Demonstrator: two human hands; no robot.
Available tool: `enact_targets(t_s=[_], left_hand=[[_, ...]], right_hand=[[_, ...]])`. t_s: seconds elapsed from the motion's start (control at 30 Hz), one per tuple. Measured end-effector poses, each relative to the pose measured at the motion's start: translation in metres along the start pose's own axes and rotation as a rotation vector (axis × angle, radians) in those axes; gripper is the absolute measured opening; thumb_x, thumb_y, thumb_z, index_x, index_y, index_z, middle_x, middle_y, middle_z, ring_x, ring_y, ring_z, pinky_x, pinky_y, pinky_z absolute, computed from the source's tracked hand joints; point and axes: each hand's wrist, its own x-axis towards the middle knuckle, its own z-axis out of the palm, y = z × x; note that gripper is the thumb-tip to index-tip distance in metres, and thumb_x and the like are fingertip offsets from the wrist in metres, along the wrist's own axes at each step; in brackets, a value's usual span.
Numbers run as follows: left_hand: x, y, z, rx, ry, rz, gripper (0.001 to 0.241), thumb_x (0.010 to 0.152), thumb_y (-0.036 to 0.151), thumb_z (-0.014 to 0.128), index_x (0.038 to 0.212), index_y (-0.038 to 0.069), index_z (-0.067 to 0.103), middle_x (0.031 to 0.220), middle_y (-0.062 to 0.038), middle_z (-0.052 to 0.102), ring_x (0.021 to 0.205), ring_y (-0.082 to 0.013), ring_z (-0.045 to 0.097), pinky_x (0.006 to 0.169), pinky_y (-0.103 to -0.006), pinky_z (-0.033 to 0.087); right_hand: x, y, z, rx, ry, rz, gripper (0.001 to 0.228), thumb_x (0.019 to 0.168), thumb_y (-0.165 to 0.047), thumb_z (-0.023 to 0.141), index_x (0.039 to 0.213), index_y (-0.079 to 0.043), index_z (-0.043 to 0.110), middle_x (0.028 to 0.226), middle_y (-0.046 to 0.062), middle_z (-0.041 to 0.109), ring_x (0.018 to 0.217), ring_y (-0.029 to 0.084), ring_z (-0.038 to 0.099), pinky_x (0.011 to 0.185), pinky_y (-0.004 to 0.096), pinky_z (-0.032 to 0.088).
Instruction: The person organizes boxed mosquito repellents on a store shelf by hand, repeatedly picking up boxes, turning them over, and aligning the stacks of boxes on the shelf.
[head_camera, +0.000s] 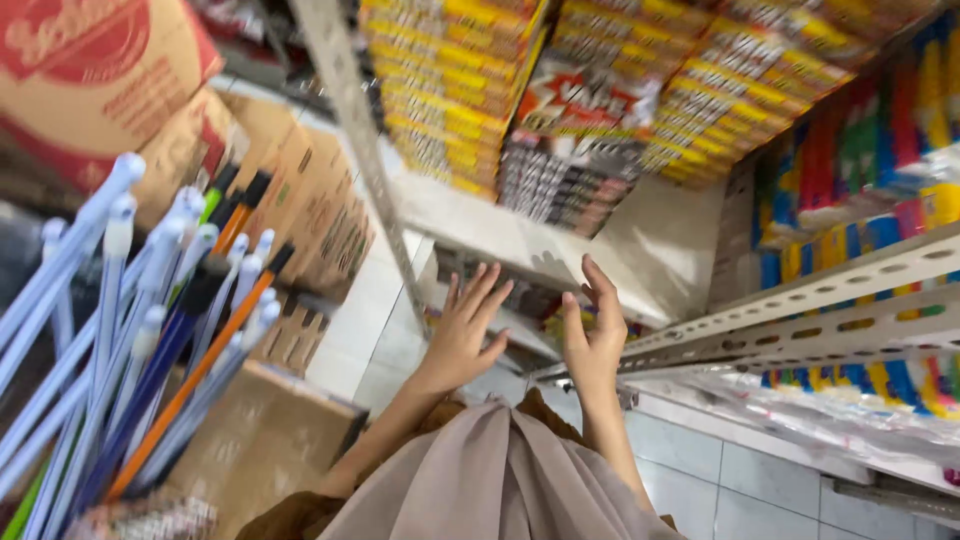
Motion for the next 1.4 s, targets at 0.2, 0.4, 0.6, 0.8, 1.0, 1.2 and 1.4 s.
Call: enact_targets(t_s=[0.2, 0.4, 0.6, 0.8, 1.0, 1.2, 1.4], left_hand=[[-0.103, 0.005, -0.030, -0.079, 0.104, -0.277, 0.048, 0.094, 0.018, 0.066, 0.140, 0.008, 0.057, 0.137, -0.015, 0.060, 0.129, -0.0379, 0.054, 0.112, -0.0492, 0.041], [-0.227, 0.007, -0.057, -0.032, 0.240, -0.530, 0.040, 0.095, 0.015, 0.066, 0.134, 0.008, 0.062, 0.125, -0.016, 0.068, 0.116, -0.0376, 0.063, 0.101, -0.0447, 0.048], [-0.320, 0.020, -0.088, -0.018, 0.440, -0.757, 0.034, 0.096, 0.015, 0.062, 0.129, 0.010, 0.067, 0.121, -0.018, 0.071, 0.112, -0.0367, 0.067, 0.095, -0.0451, 0.053], [-0.380, 0.031, -0.130, 0.110, 0.593, -0.916, 0.036, 0.097, 0.018, 0.064, 0.131, 0.007, 0.062, 0.124, -0.020, 0.067, 0.113, -0.0410, 0.063, 0.093, -0.0462, 0.053], [-0.465, 0.044, -0.172, 0.328, 0.682, -0.973, 0.044, 0.094, 0.019, 0.069, 0.135, 0.008, 0.059, 0.138, -0.018, 0.055, 0.127, -0.0386, 0.053, 0.108, -0.0464, 0.043], [-0.615, -0.016, -0.175, 0.433, 0.958, -1.114, 0.059, 0.093, 0.020, 0.071, 0.144, 0.005, 0.049, 0.145, -0.022, 0.050, 0.137, -0.0418, 0.046, 0.116, -0.0493, 0.038], [-0.731, -0.107, -0.139, 0.255, 0.930, -1.268, 0.080, 0.094, 0.028, 0.072, 0.155, -0.004, 0.031, 0.159, -0.028, 0.034, 0.149, -0.0434, 0.032, 0.122, -0.0478, 0.027]], right_hand=[[-0.060, -0.024, 0.044, 0.116, -0.252, 0.061, 0.028, 0.098, -0.006, 0.066, 0.126, -0.003, 0.067, 0.124, 0.012, 0.072, 0.112, 0.022, 0.070, 0.097, 0.033, 0.054], [-0.116, -0.057, 0.096, 0.209, -0.573, -0.156, 0.024, 0.095, -0.003, 0.067, 0.119, -0.001, 0.067, 0.122, 0.016, 0.071, 0.116, 0.029, 0.068, 0.100, 0.034, 0.053], [-0.149, -0.107, 0.133, 0.270, -0.877, -0.194, 0.027, 0.094, -0.008, 0.067, 0.120, -0.002, 0.067, 0.121, 0.015, 0.071, 0.109, 0.026, 0.070, 0.093, 0.034, 0.054], [-0.196, -0.151, 0.180, 0.191, -1.087, -0.099, 0.028, 0.095, -0.012, 0.064, 0.121, -0.005, 0.069, 0.118, 0.012, 0.072, 0.104, 0.022, 0.072, 0.068, 0.034, 0.054], [-0.277, -0.180, 0.251, 0.308, -1.217, -0.157, 0.027, 0.100, -0.010, 0.065, 0.126, -0.003, 0.068, 0.120, 0.012, 0.074, 0.103, 0.021, 0.073, 0.089, 0.032, 0.056], [-0.395, -0.172, 0.328, 0.381, -1.430, -0.140, 0.045, 0.096, -0.011, 0.068, 0.138, -0.002, 0.055, 0.134, 0.017, 0.065, 0.115, 0.026, 0.070, 0.089, 0.036, 0.058], [-0.491, -0.137, 0.388, 0.337, -1.423, -0.049, 0.063, 0.099, -0.022, 0.069, 0.151, -0.002, 0.038, 0.147, 0.022, 0.053, 0.126, 0.032, 0.063, 0.094, 0.039, 0.056]])
